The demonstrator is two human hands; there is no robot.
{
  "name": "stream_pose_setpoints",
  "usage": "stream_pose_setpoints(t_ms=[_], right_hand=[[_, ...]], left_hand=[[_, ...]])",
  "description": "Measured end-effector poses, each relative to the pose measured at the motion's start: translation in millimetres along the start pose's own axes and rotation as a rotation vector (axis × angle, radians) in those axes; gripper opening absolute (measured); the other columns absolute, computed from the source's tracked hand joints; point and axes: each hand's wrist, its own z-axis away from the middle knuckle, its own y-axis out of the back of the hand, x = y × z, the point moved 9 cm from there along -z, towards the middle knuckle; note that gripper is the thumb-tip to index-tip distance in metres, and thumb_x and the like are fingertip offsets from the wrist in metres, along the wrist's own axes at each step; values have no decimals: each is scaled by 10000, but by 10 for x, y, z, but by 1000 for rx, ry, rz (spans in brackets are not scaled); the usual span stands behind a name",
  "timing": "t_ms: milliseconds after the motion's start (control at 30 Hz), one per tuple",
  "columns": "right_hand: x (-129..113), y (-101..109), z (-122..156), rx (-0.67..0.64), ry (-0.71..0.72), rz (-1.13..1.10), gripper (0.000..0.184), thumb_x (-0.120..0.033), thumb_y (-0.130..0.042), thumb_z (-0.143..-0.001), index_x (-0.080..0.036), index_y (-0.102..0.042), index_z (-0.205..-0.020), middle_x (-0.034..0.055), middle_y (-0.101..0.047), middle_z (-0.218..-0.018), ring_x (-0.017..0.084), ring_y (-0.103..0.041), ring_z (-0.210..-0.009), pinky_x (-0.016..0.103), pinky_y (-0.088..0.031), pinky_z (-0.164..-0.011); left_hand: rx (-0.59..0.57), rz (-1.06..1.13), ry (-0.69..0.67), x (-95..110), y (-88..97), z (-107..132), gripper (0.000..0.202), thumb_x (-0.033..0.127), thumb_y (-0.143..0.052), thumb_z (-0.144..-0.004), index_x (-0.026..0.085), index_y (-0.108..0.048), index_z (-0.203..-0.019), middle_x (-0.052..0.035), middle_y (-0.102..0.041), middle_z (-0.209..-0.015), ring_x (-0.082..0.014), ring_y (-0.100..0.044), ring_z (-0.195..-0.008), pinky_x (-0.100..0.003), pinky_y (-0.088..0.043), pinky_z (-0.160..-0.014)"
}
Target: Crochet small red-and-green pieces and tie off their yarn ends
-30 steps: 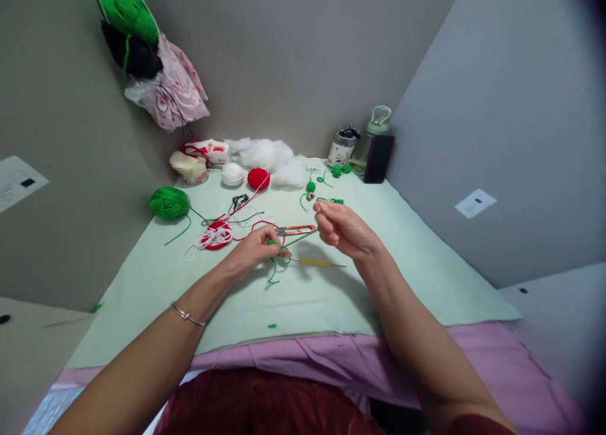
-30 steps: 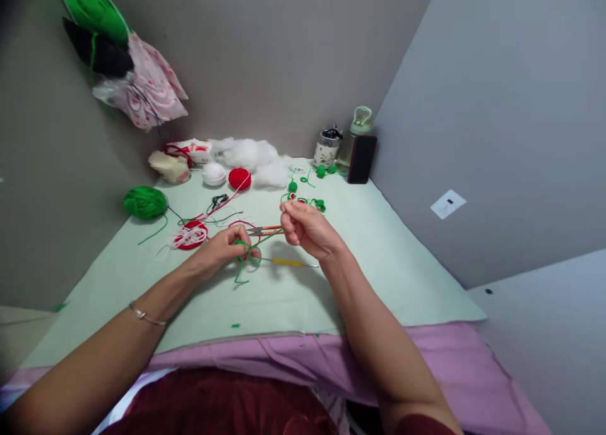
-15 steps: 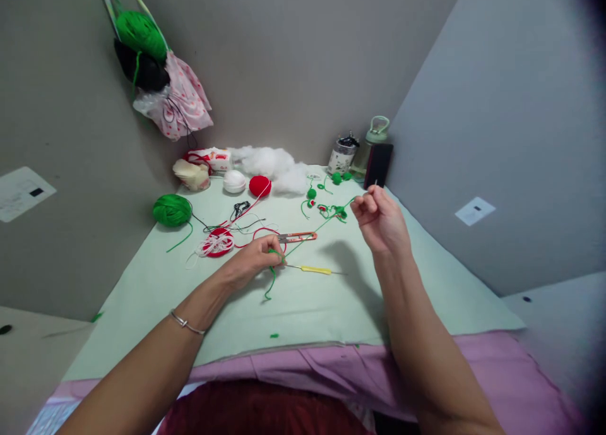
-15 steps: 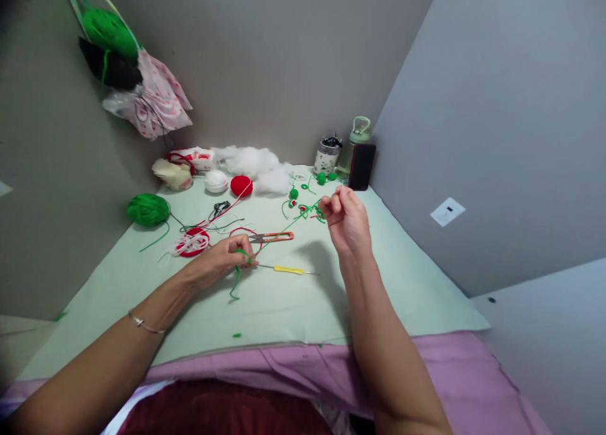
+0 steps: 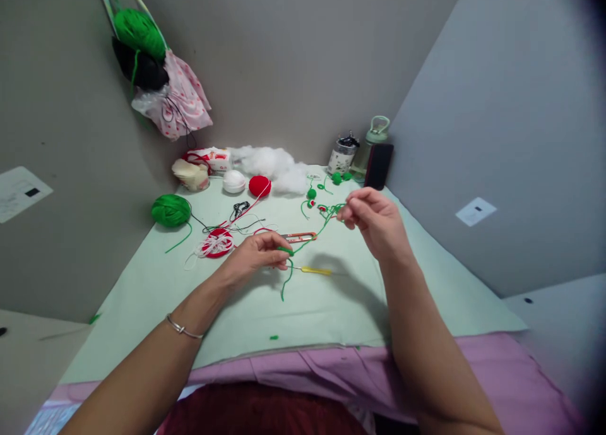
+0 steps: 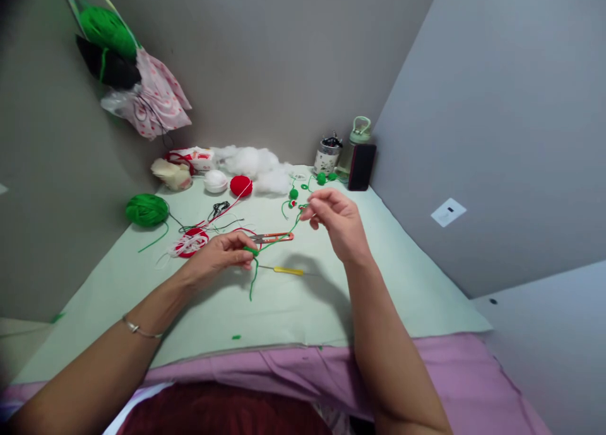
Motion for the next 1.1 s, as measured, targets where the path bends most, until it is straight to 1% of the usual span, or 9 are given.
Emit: stream_pose_setpoints(t_ms=[33,100,167,267,333,500,600,800,1100], right_hand=[[-22,-117,38,-77,13,89,149,-342,-765,-836,-203,-713,-846,2,-674,-719,113,-580,-598,234,-422,-510],[-52,-328,116,-217,53,257,111,-320,-760,-846,-212,-757,-820,33,-685,-828,127,-568,-665,264,-430,-557],[-62,-479,179,-318,101,392,93,-313,-750,-862,-234,-782,-824,41,-665,-842,151,-561,-740,288,-437,-615],[-36,-603,233,-413,162,531,97,-318,-717,-900,-261,-795,-897,26,-611,-769,157,-537,-735,299,-422,-642],[-5,-644,255,-460,198,589,108,-312,-694,-920,-273,-793,-941,18,-589,-761,151,-536,-727,294,-417,-644],[39,-664,285,-508,260,664,119,-278,-662,-942,-277,-781,-954,13,-580,-787,143,-549,-731,291,-424,-664],[48,-667,300,-523,263,668,121,-273,-652,-949,-268,-772,-950,11,-574,-793,141,-549,-734,297,-434,-689],[63,-677,319,-543,253,711,124,-270,-643,-954,-269,-766,-937,11,-571,-818,137,-541,-743,278,-413,-657],[65,-696,328,-555,267,755,138,-258,-627,-963,-265,-762,-933,10,-563,-817,132,-536,-733,275,-410,-658]], left_hand=[[-11,-6,-4,11,-8,9,258,315,-818,-767,163,-703,-940,-13,-674,-821,-127,-670,-724,-275,-533,-748],[-36,-16,-21,43,-36,30,257,308,-805,-785,169,-704,-975,-23,-680,-886,-136,-683,-775,-283,-536,-787],[-55,-6,-44,84,-67,48,261,290,-799,-788,181,-689,-998,-23,-675,-943,-137,-686,-789,-290,-541,-794],[-52,-3,-73,134,-88,62,239,284,-793,-792,181,-670,-968,-14,-675,-899,-142,-687,-771,-301,-549,-788],[-40,-31,-81,153,-87,62,207,282,-784,-802,170,-680,-942,-14,-681,-847,-145,-689,-766,-300,-547,-791],[-18,-60,-92,179,-67,54,176,268,-779,-797,166,-732,-933,-30,-711,-875,-150,-691,-769,-302,-542,-795],[-7,-75,-86,181,-55,59,188,281,-785,-791,170,-752,-939,-36,-725,-875,-157,-691,-770,-311,-541,-800],[14,-99,-74,184,-40,74,194,281,-776,-796,171,-760,-955,-37,-728,-832,-162,-686,-764,-315,-538,-799],[1,-108,-55,154,-43,60,189,286,-769,-803,177,-768,-956,-46,-739,-808,-168,-692,-755,-324,-542,-797]])
